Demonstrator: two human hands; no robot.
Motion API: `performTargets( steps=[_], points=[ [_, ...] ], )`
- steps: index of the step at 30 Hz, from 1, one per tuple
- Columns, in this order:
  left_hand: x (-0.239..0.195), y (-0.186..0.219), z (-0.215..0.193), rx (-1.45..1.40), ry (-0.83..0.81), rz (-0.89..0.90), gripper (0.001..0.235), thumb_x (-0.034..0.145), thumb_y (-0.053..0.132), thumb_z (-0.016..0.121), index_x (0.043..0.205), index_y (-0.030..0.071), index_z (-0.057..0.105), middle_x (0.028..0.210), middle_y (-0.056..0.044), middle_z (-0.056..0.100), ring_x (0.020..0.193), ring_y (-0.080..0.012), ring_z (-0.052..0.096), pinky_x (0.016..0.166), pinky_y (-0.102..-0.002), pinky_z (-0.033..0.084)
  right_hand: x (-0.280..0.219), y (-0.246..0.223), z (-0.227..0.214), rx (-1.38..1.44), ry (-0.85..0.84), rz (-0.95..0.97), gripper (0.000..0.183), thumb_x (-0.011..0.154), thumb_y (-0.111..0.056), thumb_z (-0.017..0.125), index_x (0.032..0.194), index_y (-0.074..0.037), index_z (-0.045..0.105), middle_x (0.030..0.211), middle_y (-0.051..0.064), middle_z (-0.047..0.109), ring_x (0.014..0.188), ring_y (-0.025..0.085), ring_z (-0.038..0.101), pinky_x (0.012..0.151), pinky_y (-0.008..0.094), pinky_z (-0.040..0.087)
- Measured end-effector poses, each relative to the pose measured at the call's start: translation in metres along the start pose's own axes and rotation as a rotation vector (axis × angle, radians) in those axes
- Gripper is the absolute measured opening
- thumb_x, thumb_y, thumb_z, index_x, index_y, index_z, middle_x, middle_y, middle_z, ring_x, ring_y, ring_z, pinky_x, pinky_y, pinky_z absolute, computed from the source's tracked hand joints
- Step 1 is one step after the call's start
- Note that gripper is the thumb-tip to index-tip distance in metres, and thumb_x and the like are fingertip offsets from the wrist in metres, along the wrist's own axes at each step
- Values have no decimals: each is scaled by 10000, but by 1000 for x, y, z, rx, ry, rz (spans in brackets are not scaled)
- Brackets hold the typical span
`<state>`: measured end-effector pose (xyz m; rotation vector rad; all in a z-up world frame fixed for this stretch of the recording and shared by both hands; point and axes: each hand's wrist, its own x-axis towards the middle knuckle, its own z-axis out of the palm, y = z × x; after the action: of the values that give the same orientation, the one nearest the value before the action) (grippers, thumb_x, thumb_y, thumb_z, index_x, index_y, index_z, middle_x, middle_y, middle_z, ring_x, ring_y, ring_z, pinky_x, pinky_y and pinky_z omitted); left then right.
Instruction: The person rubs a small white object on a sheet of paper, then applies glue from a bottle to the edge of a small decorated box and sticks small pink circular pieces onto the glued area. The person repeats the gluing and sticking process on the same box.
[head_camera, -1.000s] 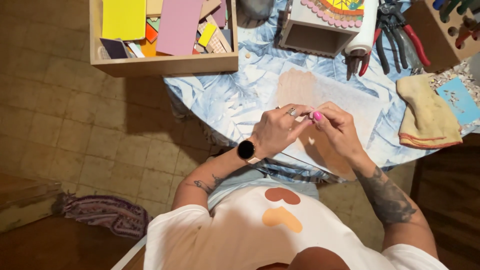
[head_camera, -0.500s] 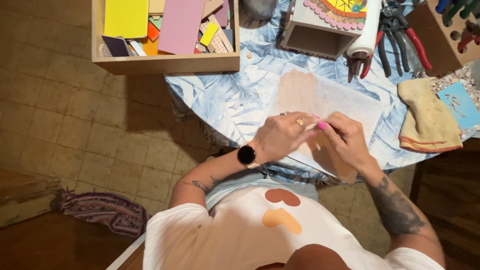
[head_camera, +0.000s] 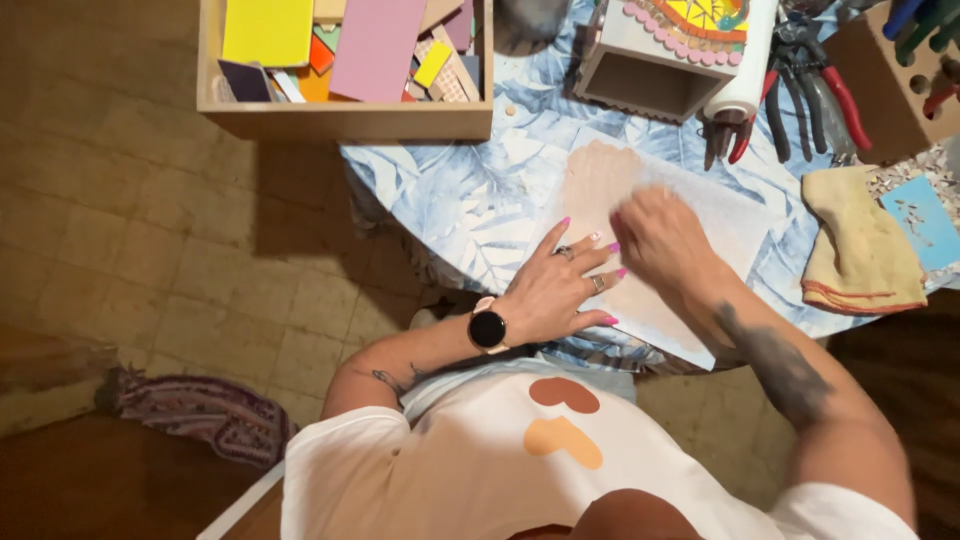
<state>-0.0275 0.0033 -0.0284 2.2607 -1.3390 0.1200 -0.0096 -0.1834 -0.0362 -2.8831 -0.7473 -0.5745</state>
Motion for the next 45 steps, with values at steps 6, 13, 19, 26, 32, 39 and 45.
performTargets(
  steps=[6, 13, 19, 26, 32, 39, 45],
  points=[
    [-2, 0, 2, -1, -5, -23, 454, 703, 532, 525, 997, 193, 598, 1119, -56, 531, 1134, -218, 451, 1021, -495, 167, 16, 12, 16, -83, 95, 19, 170, 790, -127, 513, 640, -74, 451, 599, 81, 392, 577, 281, 481, 502, 367, 391],
    [0, -4, 4, -25, -10, 4, 525, 692, 595, 481, 1008, 190, 588, 1137, -63, 516, 1130, -231, 454, 1018, -482, 189, -50, 3, -44, 38, -213, -101, 100, 664, -172, 500, 624, -86, 471, 574, 96, 435, 567, 291, 506, 509, 368, 418],
    [-3, -7, 9, -4, 2, 31, 547, 667, 595, 514, 1028, 189, 575, 1143, -67, 511, 1136, -245, 446, 1027, -495, 174, -15, 4, -8, -85, -209, -64, 148, 680, -207, 485, 620, -73, 469, 593, 108, 439, 576, 301, 509, 502, 377, 415],
    [-4, -7, 5, 3, 12, 27, 559, 662, 602, 505, 1026, 184, 573, 1137, -64, 510, 1119, -242, 459, 1018, -484, 196, 33, 43, 28, -132, -256, -214, 189, 722, -213, 417, 721, -47, 508, 661, 123, 489, 608, 306, 534, 522, 390, 436],
    [-3, -4, 2, -6, 23, 17, 618, 633, 661, 471, 1012, 186, 581, 1113, -68, 522, 1104, -239, 475, 1005, -477, 218, -35, 49, -21, 85, -474, -502, 195, 728, -172, 339, 736, -73, 507, 710, 118, 507, 705, 320, 545, 613, 395, 453],
    [11, 4, 3, -127, 197, -19, 512, 729, 452, 545, 1060, 62, 542, 1070, -98, 550, 1015, -245, 554, 1013, -488, 234, -59, 11, -47, 528, -313, 237, 210, 857, -219, 410, 749, -74, 516, 654, 81, 444, 643, 287, 520, 595, 330, 431],
    [21, 8, 4, -242, 399, -4, 247, 813, 310, 543, 949, 106, 573, 838, -8, 608, 773, -181, 627, 706, -286, 487, -44, -33, -52, 926, -3, 478, 221, 856, -158, 505, 681, -75, 611, 684, 55, 529, 648, 165, 515, 634, 252, 412]
  ],
)
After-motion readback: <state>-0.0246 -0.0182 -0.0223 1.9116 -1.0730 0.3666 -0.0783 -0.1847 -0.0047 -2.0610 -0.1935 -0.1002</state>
